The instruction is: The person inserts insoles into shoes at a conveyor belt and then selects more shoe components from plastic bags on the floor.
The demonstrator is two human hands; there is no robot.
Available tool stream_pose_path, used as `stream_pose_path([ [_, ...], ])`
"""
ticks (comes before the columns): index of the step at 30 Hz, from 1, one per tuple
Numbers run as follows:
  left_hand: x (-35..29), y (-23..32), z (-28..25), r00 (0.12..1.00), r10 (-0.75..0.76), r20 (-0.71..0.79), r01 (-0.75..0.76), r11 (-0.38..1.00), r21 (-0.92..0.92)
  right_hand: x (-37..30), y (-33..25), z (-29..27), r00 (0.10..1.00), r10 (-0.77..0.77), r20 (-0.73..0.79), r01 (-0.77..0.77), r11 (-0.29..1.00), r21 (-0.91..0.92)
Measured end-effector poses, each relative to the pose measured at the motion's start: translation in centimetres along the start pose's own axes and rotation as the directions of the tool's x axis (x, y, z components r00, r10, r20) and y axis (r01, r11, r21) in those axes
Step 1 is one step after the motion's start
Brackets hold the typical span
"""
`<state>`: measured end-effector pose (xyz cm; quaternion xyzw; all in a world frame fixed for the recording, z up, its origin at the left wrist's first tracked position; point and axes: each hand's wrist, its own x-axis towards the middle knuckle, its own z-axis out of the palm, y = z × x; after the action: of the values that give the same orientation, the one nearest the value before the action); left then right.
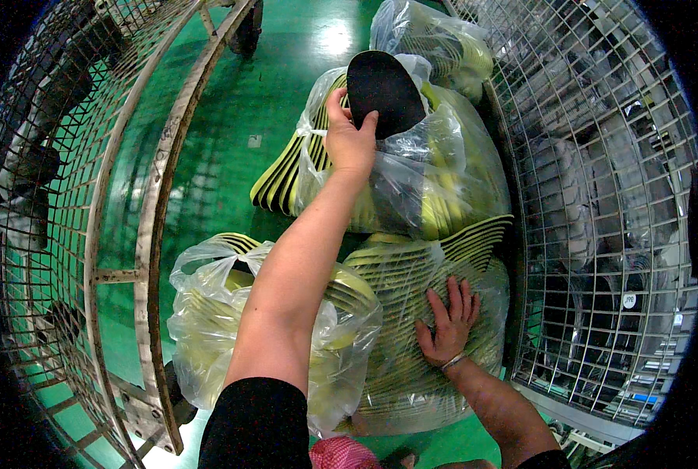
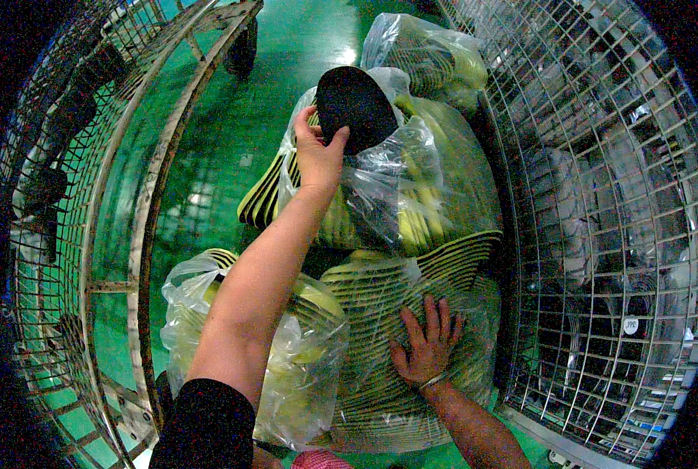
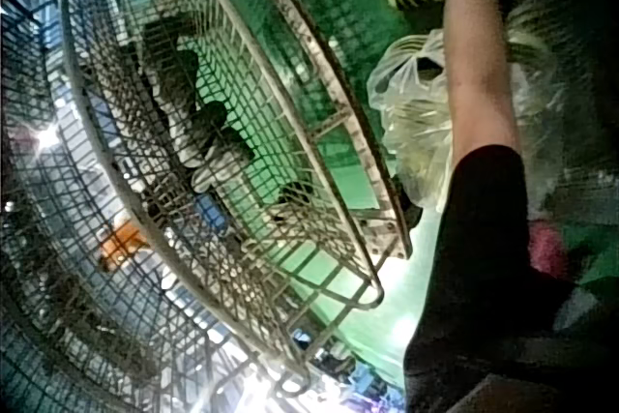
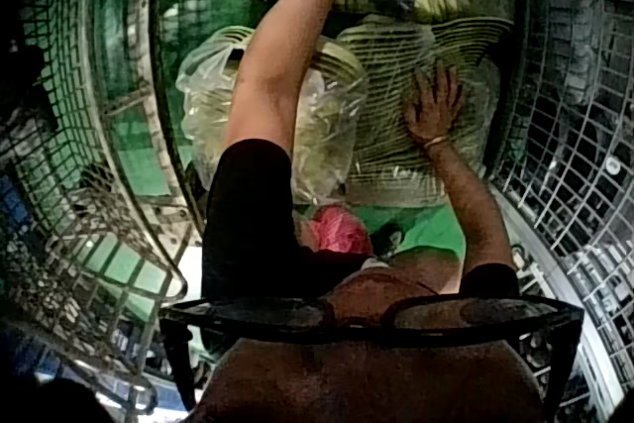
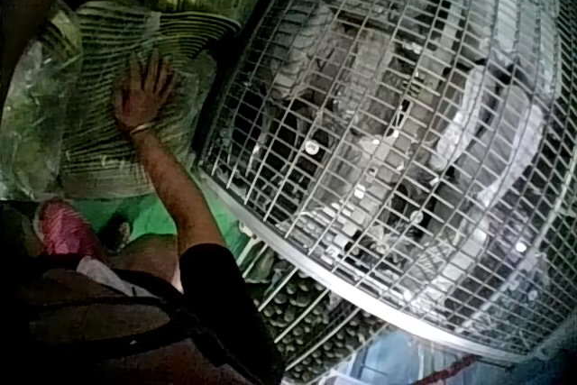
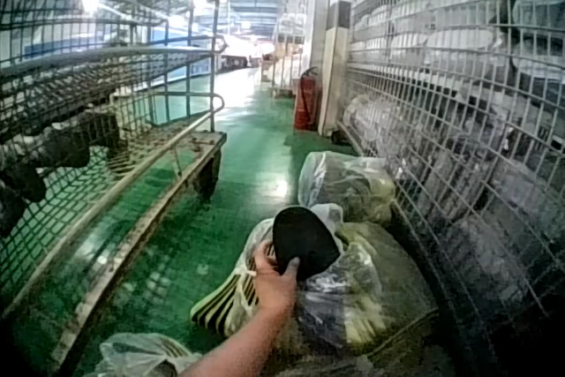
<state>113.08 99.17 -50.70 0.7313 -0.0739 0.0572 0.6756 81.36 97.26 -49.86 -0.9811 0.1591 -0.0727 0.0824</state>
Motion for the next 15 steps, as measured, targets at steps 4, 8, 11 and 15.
stream_pose_path([
  [4, -0.2, 0.0, 0.1, 1.0, 0.011, 0.0, -0.011, 1.0, 0.01, -0.1, 0.1, 0.0, 1.0, 0.004, -0.004, -0.004, 1.0, 0.003],
  [8, 0.4, -1.9, -0.9, 0.98, -0.05, 0.194, 0.029, 0.994, 0.107, -0.2, 0.5, 0.4, 1.0, 0.0, 0.008, 0.0, 1.0, 0.003],
  [11, 0.1, -3.0, -2.9, 0.907, 0.002, 0.421, -0.136, 0.948, 0.288, -0.1, 0.2, 0.1, 0.999, 0.033, 0.026, -0.034, 0.999, 0.015],
  [15, 0.2, -1.2, -6.9, 0.869, 0.292, 0.4, -0.455, 0.791, 0.41, -0.4, 0.4, 0.4, 0.999, 0.032, 0.002, -0.032, 0.998, 0.049],
])
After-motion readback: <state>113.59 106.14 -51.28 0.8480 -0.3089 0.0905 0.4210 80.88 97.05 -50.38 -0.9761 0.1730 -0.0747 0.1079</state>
